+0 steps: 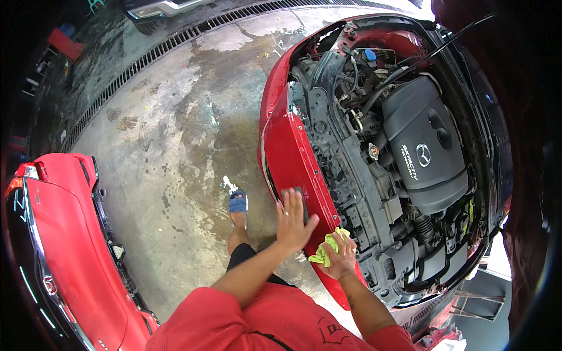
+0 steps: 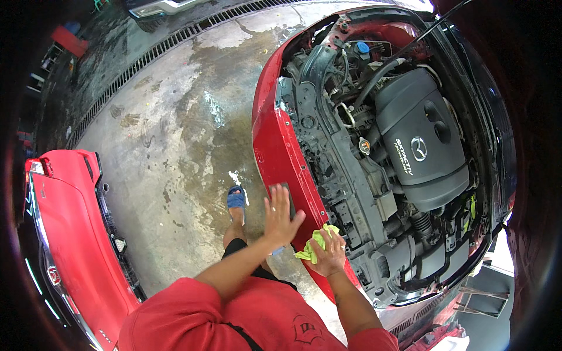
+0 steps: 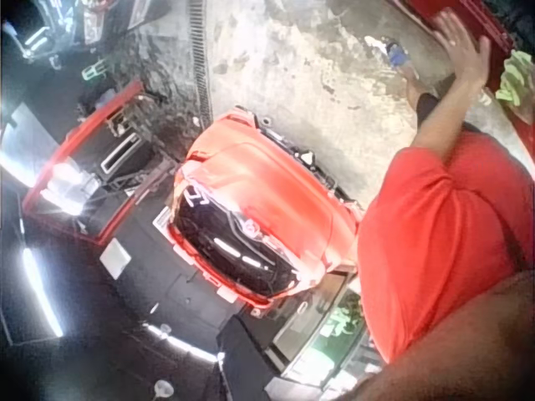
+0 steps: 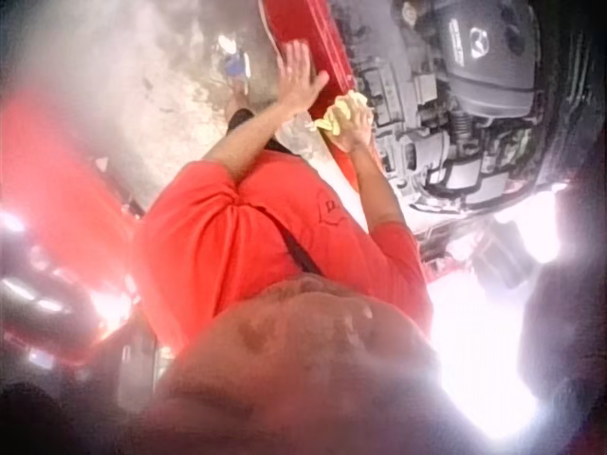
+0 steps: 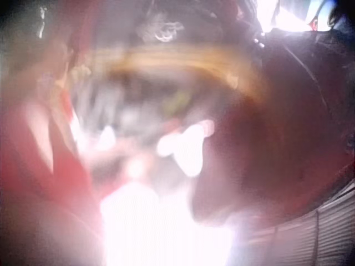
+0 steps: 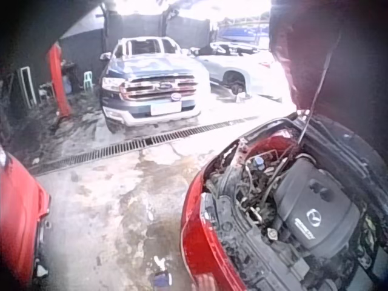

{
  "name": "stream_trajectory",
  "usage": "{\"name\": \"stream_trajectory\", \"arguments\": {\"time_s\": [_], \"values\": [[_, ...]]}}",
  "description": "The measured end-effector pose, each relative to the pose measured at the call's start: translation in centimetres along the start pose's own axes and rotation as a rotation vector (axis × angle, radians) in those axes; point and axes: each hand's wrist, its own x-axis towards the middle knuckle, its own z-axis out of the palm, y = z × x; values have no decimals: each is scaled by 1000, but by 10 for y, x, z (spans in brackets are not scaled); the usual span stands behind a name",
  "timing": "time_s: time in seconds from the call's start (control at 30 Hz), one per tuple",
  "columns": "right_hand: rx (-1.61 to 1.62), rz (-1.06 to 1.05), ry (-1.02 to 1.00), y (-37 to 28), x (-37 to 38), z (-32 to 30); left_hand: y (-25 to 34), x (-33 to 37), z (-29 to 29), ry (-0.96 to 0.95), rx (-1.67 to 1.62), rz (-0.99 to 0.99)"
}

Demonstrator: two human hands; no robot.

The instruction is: The person scrubs the front bumper of a red car with a sponge and a yellow cloth, dipping the sponge into a bucket of water. They wipe the bumper surface and edges, then rinse the cloth in the bucket before continuing to scrub the bumper.

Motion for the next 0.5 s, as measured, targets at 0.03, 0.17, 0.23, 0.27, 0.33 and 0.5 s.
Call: {"name": "stream_trajectory", "arguments": {"time_s": [0.03, 0.17, 0.23, 0.27, 0.33, 0.5], "values": [[8, -9, 14, 1, 1, 0, -8, 30, -7, 56, 40, 8], [30, -56, 49, -7, 16, 3, -50, 134, -41, 221, 49, -125], [41, -54, 51, -7, 9, 5, -46, 129, -29, 265, 83, -139], [36, -40, 47, -2, 5, 5, -26, 88, -10, 279, 70, -76], [40, -32, 54, 0, 5, 3, 7, -6, 10, 141, -55, -26], [25, -64, 47, -6, 10, 1, -29, 79, -25, 277, 83, -67]]}}
